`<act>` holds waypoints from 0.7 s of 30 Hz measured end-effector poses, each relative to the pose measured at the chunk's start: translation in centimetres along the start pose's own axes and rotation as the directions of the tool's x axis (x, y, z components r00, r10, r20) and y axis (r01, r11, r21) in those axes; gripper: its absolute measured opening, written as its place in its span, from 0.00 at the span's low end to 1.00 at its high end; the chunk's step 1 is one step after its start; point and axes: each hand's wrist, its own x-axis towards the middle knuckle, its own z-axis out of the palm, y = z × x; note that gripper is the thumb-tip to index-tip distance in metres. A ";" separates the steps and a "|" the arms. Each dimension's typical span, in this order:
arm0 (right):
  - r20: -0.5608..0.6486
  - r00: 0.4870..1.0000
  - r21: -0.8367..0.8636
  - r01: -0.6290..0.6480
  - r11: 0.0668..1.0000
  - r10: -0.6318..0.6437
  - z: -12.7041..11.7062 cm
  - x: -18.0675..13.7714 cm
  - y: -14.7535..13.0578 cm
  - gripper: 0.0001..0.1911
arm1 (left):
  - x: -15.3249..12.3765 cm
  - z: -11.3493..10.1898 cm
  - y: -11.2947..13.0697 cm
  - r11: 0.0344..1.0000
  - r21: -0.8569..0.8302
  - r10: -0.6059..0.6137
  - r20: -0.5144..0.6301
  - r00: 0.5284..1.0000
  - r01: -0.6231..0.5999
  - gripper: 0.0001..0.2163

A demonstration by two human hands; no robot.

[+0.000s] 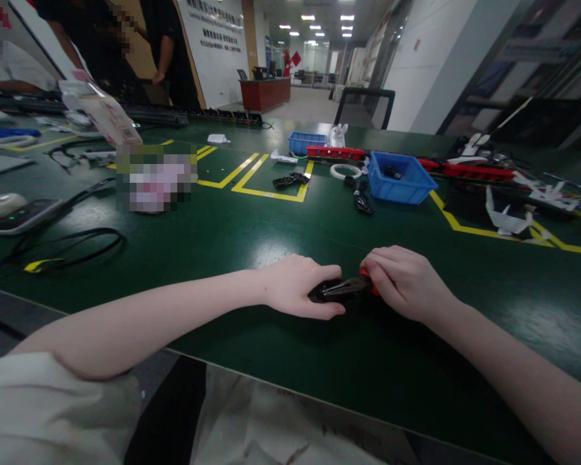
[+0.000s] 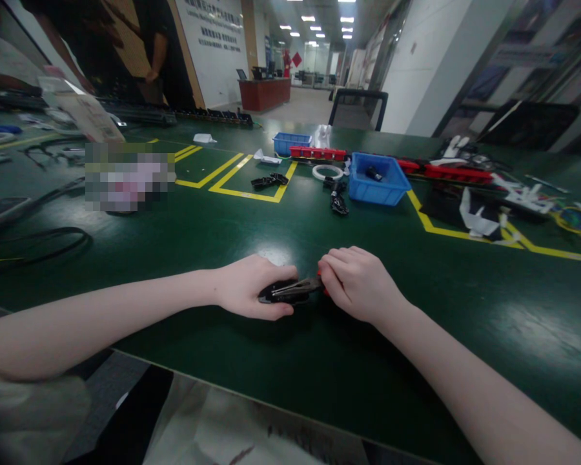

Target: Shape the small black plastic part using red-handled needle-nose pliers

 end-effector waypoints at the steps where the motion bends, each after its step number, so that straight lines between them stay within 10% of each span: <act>1: 0.000 1.000 0.006 -0.002 1.000 0.002 0.1 0.0 0.0 0.16 | 0.0 0.0 0.0 1.000 0.004 0.000 -0.002 1.000 0.000 0.16; 21: -0.014 0.998 -0.050 0.064 0.997 -0.065 -0.2 0.2 0.4 0.15 | 0.0 -0.2 -0.1 1.000 0.003 0.011 0.030 0.999 -0.012 0.19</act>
